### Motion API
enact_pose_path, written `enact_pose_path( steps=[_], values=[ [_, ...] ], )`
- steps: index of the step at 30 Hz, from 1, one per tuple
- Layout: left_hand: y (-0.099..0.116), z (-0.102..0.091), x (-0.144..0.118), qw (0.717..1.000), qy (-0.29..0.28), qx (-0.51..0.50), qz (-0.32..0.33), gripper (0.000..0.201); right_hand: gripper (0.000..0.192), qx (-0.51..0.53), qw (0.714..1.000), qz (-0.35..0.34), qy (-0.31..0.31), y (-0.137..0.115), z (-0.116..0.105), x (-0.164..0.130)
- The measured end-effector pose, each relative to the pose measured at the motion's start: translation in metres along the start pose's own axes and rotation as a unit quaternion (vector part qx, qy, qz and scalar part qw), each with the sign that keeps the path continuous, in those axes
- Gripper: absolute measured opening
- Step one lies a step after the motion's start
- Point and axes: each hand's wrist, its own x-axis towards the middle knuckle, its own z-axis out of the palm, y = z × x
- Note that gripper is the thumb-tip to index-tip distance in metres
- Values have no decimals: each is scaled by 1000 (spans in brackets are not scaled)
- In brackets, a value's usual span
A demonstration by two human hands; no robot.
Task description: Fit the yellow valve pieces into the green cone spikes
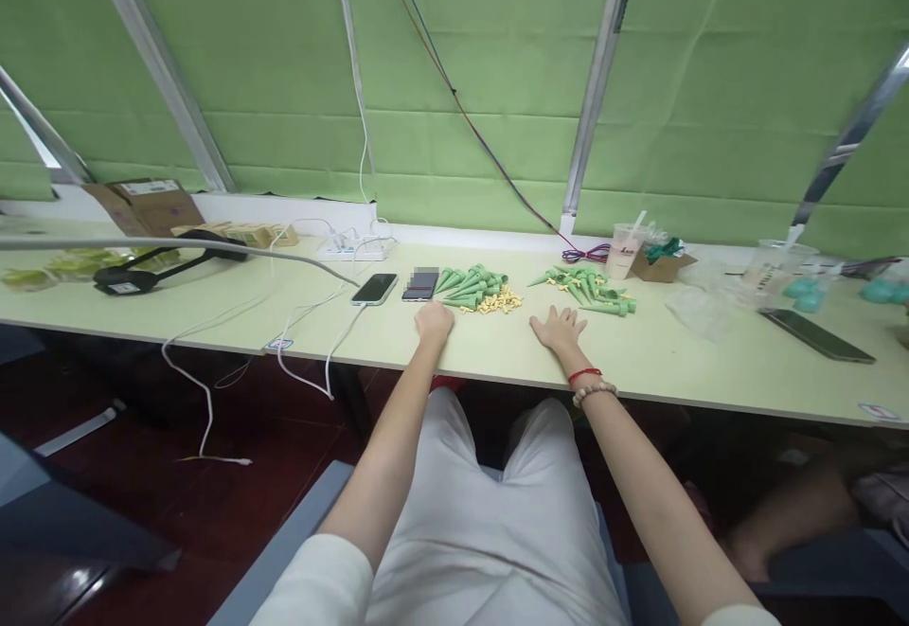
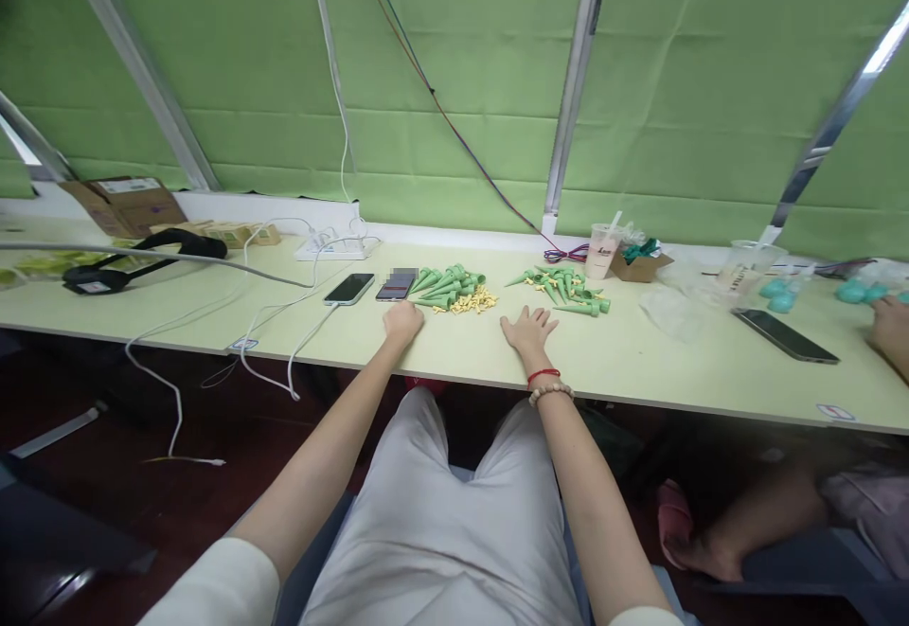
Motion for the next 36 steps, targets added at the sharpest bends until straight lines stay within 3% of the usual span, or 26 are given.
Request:
enact_pose_path(
  steps=[30,36],
  values=[
    [1,-3,3,1000,9,-8,19,34,60,25,999,-5,35,-1,-1,-1],
    [2,-3,7,1000,6,-7,20,34,85,22,997,49,58,-7,0,-2]
  ],
)
